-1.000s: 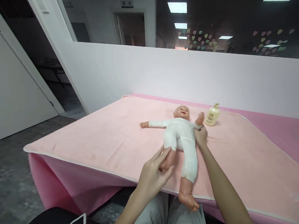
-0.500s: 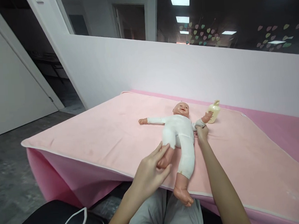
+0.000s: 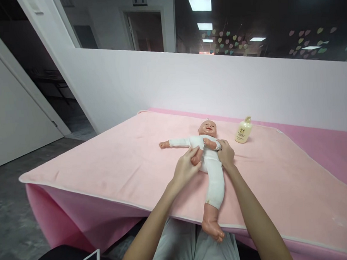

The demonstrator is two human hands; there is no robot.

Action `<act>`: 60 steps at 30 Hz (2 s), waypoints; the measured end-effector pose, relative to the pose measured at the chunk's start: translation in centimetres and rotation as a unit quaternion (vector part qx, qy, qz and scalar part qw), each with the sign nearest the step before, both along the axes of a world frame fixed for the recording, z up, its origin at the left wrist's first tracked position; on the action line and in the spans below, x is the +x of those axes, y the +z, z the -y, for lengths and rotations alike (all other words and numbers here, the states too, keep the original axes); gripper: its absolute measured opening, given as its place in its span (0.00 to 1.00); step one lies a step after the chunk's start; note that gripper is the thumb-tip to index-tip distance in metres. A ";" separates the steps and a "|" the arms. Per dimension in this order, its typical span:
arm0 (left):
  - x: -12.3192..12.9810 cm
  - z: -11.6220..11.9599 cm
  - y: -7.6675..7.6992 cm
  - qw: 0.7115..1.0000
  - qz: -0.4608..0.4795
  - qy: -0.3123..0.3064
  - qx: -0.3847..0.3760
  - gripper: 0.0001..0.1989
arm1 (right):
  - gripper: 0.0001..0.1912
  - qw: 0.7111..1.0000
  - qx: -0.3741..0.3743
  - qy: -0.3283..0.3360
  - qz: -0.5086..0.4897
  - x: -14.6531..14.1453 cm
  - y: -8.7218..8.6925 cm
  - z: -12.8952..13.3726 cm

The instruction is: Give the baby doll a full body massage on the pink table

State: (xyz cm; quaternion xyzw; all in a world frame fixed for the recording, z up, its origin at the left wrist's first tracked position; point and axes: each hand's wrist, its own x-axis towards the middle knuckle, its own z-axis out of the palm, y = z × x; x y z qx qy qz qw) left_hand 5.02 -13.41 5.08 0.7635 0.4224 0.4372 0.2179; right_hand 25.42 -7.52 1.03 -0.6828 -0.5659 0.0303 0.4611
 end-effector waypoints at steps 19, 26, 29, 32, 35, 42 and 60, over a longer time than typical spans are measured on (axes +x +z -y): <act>-0.5 0.6 0.1 0.998 0.045 0.001 -0.033 0.27 | 0.12 0.967 -0.011 -0.116 -0.225 1.8 -1.1 -0.9; 1.6 -1.9 2.2 0.997 -0.001 -0.039 -0.060 0.29 | 0.23 0.999 -0.026 -0.013 0.044 -0.1 0.3 0.3; -0.6 2.2 1.8 0.999 0.013 -0.037 -0.034 0.28 | 0.15 0.996 -0.036 -0.060 -0.047 1.3 -0.7 -0.3; -3.3 7.5 0.3 0.998 -0.005 -0.018 -0.052 0.27 | 0.13 0.978 -0.050 -0.124 -0.160 3.0 -2.0 -1.2; -5.0 10.8 -0.9 0.997 -0.026 0.010 -0.068 0.26 | 0.14 0.951 -0.075 -0.139 -0.264 4.0 -2.7 -1.6; -1.4 3.2 0.7 0.999 0.027 0.012 -0.019 0.27 | 0.18 0.996 -0.041 -0.074 0.003 1.7 -0.9 -0.3; -8.3 10.4 -2.9 0.989 -0.111 0.035 -0.088 0.27 | 0.12 0.903 -0.061 -0.120 -0.409 4.2 -1.9 -1.3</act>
